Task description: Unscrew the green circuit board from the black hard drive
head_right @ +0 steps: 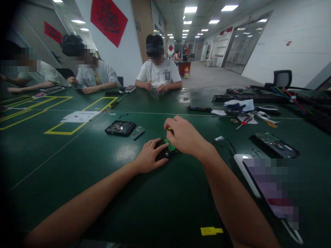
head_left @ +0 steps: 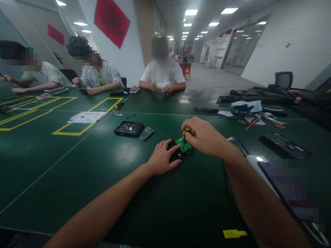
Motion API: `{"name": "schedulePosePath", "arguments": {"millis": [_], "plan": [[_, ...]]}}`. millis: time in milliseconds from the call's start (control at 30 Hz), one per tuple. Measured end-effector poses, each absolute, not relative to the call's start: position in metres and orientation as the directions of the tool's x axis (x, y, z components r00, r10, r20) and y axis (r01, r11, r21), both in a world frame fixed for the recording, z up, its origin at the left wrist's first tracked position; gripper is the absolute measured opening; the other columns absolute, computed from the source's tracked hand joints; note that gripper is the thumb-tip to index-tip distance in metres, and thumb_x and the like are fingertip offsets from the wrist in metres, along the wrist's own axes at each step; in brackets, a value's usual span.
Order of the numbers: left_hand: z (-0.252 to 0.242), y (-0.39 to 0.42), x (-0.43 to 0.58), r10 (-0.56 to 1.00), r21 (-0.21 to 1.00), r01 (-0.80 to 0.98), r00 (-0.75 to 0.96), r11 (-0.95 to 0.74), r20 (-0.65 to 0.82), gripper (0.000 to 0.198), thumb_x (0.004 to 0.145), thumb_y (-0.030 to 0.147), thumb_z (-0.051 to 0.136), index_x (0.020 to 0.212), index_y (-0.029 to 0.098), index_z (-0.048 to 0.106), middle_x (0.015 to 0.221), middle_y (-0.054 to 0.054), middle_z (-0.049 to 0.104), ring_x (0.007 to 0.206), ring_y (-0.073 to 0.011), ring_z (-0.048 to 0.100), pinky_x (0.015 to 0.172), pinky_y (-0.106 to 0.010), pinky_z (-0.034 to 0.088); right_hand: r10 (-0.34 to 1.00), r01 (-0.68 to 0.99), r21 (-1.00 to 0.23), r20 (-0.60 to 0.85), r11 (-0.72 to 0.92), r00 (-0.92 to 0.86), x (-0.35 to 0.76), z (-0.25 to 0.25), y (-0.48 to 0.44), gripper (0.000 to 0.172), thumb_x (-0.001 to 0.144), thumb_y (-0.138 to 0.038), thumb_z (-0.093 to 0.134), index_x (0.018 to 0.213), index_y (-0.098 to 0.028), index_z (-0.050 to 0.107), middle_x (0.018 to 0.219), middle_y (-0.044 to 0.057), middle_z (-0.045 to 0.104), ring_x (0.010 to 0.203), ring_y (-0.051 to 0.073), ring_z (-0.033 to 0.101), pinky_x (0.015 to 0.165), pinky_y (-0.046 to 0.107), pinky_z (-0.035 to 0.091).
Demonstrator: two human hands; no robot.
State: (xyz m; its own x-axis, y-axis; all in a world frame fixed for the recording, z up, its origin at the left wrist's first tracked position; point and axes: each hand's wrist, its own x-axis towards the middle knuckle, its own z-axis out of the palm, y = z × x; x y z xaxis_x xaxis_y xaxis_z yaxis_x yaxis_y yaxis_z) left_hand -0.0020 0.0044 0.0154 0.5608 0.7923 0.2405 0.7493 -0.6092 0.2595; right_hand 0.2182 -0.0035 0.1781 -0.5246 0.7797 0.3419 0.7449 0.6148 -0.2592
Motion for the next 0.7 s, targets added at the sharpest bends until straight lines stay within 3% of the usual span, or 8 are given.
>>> {"name": "schedulePosePath", "arguments": {"millis": [333,433,567,700], "plan": [[0.0143,0.0051,-0.0036,0.792,0.276,0.743,0.557,-0.61,0.25,0.076,0.095,0.065,0.065,0.161,0.033,0.043,0.165,-0.013,0.035,0.147,-0.0426,0.036,0.119,-0.065,0.035,0.803,0.796,-0.197,0.33,0.573,-0.496,0.2231,0.1767,-0.0027,0.017,0.097,-0.034,0.069,0.103,-0.018,0.071,0.1,0.01,0.071,0.086,0.024,0.063,0.078,0.036,0.045],[0.013,0.0053,-0.0033,0.789,0.268,0.744,0.558,-0.613,0.256,0.075,0.095,0.064,0.065,0.16,0.032,0.045,0.164,-0.014,0.036,0.146,-0.042,0.038,0.118,-0.064,0.036,0.789,0.771,-0.218,0.327,0.598,-0.52,0.2228,0.1761,-0.0025,0.012,0.097,-0.024,0.066,0.105,-0.017,0.072,0.107,0.011,0.073,0.093,0.025,0.066,0.085,0.037,0.047],[0.0143,0.0046,-0.0023,0.793,0.263,0.749,0.555,-0.608,0.253,0.074,0.095,0.065,0.065,0.158,0.03,0.047,0.162,-0.015,0.038,0.146,-0.0417,0.039,0.119,-0.063,0.037,0.745,0.706,-0.259,0.355,0.659,-0.565,0.2215,0.1747,-0.0017,0.029,0.093,-0.007,0.057,0.117,-0.015,0.072,0.12,0.013,0.074,0.11,0.025,0.066,0.098,0.036,0.046],[0.0173,0.0035,-0.0018,0.794,0.272,0.747,0.552,-0.606,0.253,0.074,0.094,0.064,0.065,0.159,0.033,0.046,0.163,-0.014,0.038,0.146,-0.0418,0.039,0.118,-0.063,0.037,0.76,0.716,-0.276,0.353,0.641,-0.545,0.22,0.1741,-0.0008,0.019,0.098,-0.017,0.06,0.112,-0.017,0.074,0.11,0.011,0.073,0.099,0.023,0.066,0.091,0.035,0.048]]}}
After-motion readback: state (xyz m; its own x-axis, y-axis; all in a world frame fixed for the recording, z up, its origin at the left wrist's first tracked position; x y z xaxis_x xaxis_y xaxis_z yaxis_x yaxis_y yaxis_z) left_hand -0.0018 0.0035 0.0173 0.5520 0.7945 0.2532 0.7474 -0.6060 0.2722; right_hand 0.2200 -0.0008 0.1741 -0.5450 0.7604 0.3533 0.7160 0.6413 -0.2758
